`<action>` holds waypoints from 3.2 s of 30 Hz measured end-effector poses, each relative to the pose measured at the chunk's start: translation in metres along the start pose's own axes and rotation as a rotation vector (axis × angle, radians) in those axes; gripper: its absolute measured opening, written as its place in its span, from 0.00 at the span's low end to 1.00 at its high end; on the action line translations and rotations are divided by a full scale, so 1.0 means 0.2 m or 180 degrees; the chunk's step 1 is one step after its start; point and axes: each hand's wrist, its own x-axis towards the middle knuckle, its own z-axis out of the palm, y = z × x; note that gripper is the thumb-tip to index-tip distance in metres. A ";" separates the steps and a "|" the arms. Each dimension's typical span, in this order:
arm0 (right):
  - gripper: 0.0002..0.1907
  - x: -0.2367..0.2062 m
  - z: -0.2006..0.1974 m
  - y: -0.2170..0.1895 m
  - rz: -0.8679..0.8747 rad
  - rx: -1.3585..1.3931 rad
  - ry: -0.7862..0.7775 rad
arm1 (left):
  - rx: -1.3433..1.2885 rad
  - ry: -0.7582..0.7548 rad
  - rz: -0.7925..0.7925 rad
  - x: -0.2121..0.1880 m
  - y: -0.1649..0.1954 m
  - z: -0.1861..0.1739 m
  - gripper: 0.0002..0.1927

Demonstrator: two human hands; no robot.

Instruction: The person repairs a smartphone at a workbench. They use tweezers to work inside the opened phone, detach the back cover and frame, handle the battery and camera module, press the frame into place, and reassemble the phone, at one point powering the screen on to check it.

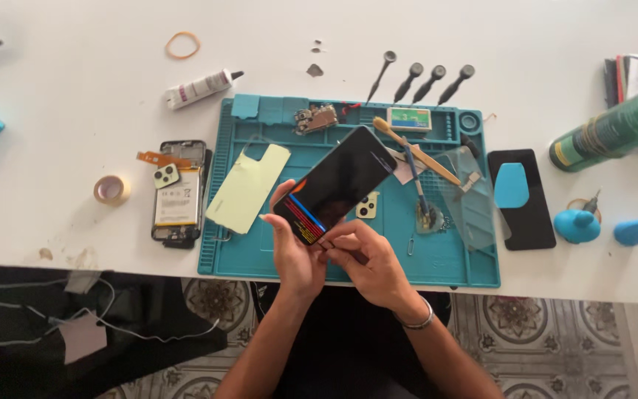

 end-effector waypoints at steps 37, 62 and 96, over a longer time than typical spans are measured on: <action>0.09 -0.04 -0.04 -0.10 -0.1311 -0.0121 0.1979 | 0.0446 -0.0414 -0.0130 0.09 0.29 0.03 0.33; 0.25 -0.02 -0.05 -0.08 -0.1961 -0.2596 0.0218 | -0.0508 -0.0931 -0.0941 0.05 -0.02 -0.02 0.49; 0.29 -0.02 -0.09 -0.08 -0.0963 -0.2014 -0.0357 | -0.0210 -0.0768 -0.1149 0.06 0.01 -0.01 0.52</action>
